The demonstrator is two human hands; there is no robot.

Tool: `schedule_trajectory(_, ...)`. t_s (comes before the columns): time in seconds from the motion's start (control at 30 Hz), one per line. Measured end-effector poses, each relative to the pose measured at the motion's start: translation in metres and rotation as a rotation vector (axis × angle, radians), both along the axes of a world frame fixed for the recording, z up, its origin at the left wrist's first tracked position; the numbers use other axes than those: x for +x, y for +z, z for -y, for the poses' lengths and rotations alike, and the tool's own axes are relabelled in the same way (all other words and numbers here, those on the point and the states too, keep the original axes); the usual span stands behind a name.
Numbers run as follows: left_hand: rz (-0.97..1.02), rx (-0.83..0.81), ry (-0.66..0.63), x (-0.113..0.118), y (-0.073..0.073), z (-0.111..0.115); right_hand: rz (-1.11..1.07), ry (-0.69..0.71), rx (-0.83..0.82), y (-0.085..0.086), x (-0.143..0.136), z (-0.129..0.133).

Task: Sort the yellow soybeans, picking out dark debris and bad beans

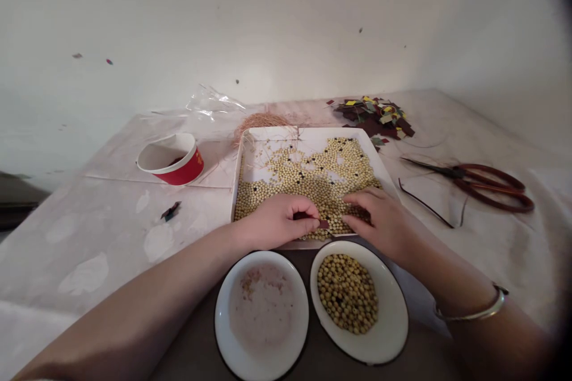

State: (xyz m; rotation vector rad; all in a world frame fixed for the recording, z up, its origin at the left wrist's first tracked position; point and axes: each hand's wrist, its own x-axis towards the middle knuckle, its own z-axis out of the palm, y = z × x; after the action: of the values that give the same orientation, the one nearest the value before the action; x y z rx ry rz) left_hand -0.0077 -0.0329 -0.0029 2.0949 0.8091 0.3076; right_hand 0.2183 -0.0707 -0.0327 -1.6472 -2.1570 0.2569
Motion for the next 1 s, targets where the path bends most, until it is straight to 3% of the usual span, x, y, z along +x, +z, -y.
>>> schedule_trajectory(0.23,-0.005,0.0,-0.007,0.0,0.001,0.0,-0.091,0.074,-0.142,0.003,-0.006,0.001)
schedule_trajectory(0.43,0.018,-0.026,-0.014,0.0,0.001,0.0,-0.174,0.034,-0.053,0.013,-0.013,0.005)
schedule_trajectory(0.57,0.021,-0.004,-0.014,0.0,0.002,0.0,-0.235,0.144,0.007,0.026,-0.028,0.015)
schedule_trajectory(0.7,0.014,0.043,-0.021,0.001,0.001,0.0,-0.246,0.217,-0.012,0.027,-0.038,0.022)
schedule_trajectory(1.0,0.038,0.009,-0.037,0.001,0.0,0.001,-0.268,0.108,-0.081,0.022,-0.04,0.018)
